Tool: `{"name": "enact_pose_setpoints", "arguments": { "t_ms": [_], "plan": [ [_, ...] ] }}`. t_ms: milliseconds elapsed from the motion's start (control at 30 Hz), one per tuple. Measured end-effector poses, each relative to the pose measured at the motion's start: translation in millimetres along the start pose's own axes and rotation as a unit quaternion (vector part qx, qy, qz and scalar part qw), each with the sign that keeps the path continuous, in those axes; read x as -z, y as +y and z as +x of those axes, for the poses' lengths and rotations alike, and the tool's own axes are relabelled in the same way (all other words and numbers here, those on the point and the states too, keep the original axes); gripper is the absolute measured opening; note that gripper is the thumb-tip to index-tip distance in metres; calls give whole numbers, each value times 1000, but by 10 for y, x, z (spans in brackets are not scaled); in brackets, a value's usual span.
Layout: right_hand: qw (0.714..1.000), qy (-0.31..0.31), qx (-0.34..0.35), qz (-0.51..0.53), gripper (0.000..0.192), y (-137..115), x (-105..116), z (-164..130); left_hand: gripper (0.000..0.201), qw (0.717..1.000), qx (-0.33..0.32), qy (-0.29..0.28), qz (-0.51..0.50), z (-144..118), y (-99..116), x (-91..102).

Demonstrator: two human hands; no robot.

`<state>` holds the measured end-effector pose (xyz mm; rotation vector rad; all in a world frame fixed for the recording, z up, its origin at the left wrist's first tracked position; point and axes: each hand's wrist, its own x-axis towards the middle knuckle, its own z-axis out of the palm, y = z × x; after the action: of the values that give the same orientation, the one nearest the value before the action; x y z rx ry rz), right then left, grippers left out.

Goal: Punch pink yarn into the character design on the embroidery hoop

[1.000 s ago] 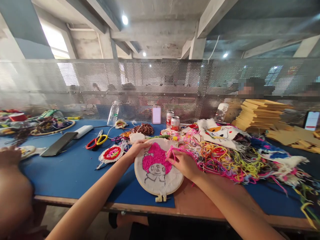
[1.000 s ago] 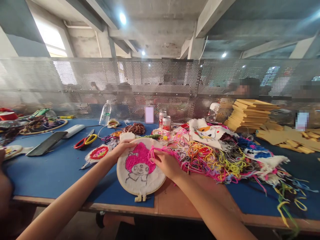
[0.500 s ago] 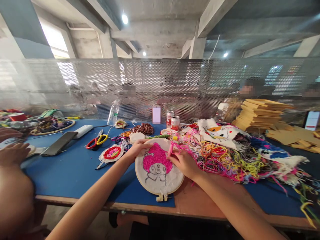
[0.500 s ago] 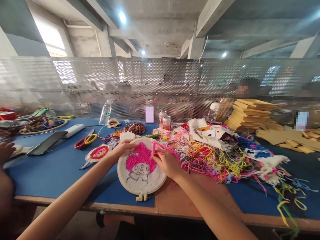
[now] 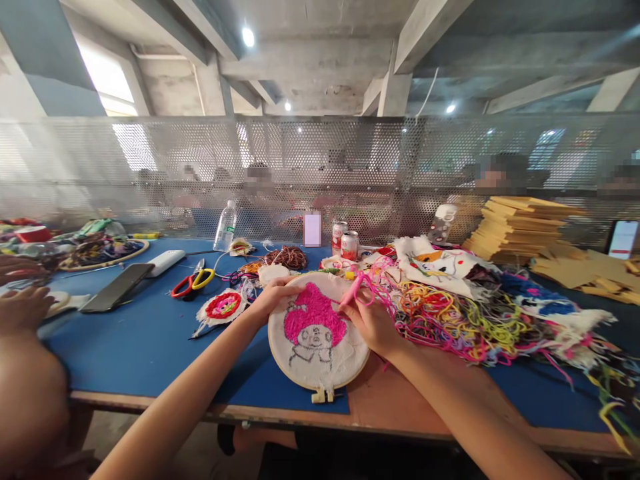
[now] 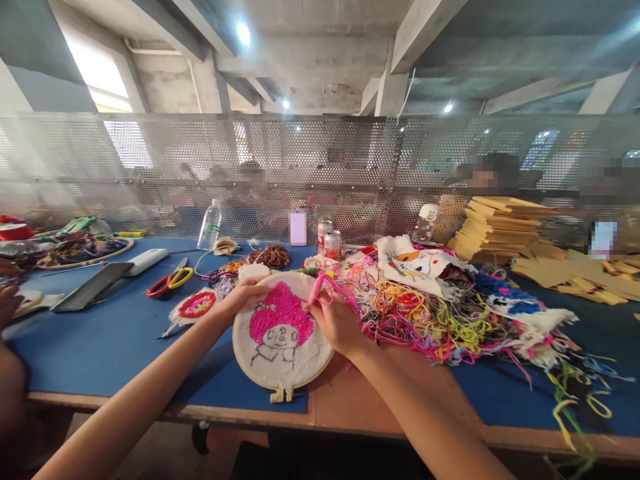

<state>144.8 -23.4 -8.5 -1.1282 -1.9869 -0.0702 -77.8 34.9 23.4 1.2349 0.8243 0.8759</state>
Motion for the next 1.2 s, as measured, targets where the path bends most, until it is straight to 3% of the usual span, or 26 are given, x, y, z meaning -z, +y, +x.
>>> {"name": "enact_pose_setpoints", "arguments": {
  "t_ms": [433,733,933,1033,1200],
  "plan": [
    [1000,4,-10,30,27,64,-18,-45,37,1000,-5,5,-5,-12,33,-23],
    [995,-18,8,99,22,8,33,-19,41,1000,-13,1,-6,-15,28,-19],
    [993,-23,56,106,17,28,69,19,41,1000,-19,-5,6,-28,40,-11],
    [986,-52,83,136,11,54,83,43,39,1000,-24,-10,4,-54,65,-30],
    [984,-102,123,85,13,80,74,48,40,1000,-23,-9,7,-80,99,-67]
  ]
}}
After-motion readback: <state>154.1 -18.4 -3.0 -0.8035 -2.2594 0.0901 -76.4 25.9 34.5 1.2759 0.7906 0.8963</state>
